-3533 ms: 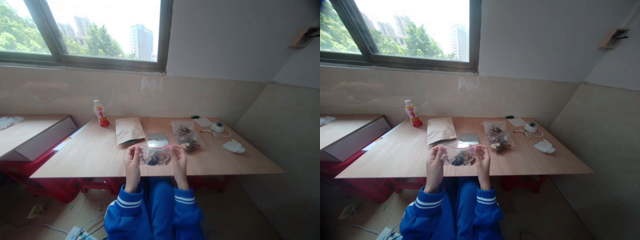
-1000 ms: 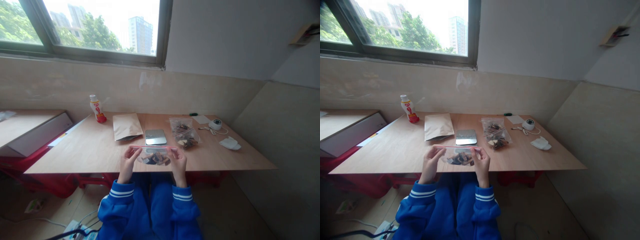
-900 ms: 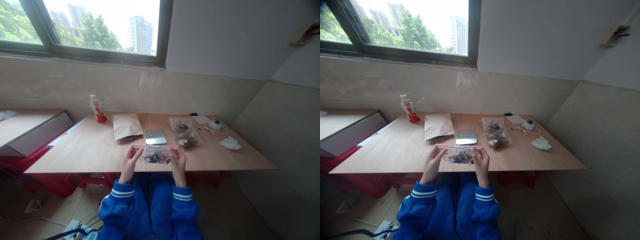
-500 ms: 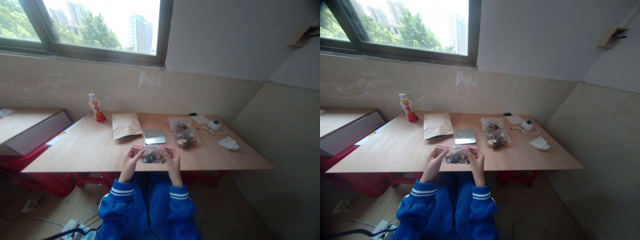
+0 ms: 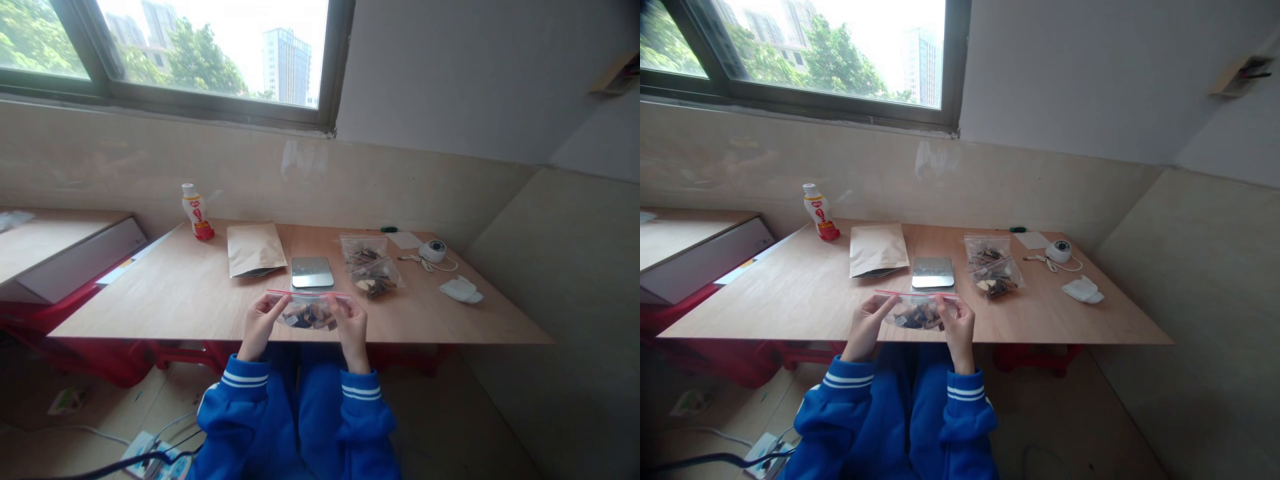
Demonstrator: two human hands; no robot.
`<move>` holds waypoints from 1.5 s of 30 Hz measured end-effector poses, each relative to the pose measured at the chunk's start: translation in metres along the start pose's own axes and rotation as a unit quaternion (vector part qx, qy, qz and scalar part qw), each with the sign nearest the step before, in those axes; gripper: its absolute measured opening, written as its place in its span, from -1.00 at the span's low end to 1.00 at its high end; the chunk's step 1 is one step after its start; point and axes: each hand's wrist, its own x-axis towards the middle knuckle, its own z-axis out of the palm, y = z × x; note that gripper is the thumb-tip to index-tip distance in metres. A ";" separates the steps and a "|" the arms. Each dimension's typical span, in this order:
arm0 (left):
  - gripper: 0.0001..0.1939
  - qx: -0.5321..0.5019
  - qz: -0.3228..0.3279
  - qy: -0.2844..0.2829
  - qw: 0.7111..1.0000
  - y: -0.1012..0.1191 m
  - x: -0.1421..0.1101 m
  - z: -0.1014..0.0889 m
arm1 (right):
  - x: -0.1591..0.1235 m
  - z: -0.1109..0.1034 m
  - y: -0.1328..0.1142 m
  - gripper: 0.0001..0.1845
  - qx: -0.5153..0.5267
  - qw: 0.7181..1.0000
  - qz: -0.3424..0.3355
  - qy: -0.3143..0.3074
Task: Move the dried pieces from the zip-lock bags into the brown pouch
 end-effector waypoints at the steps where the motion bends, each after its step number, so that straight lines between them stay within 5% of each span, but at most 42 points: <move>1: -0.71 0.000 0.002 0.007 1.000 0.000 0.000 0.001 | 0.000 0.000 0.000 -0.60 -0.004 1.000 0.000 0.002; 11: -0.72 0.026 0.020 0.021 0.999 0.001 -0.004 0.001 | 0.003 0.003 0.006 -0.69 -0.004 0.997 -0.062 0.053; 20: -0.61 -0.046 -0.031 -0.036 0.998 -0.004 -0.007 0.002 | 0.007 0.006 0.015 -0.62 0.051 0.995 0.002 -0.080; 23: -0.66 -0.035 -0.027 -0.006 0.999 -0.006 -0.007 -0.002 | 0.007 0.012 0.016 -0.63 0.044 0.991 0.010 -0.122; 45: -0.74 0.035 -0.011 0.099 0.994 0.007 -0.010 -0.014 | 0.005 0.033 0.011 -0.65 0.014 0.989 0.045 -0.140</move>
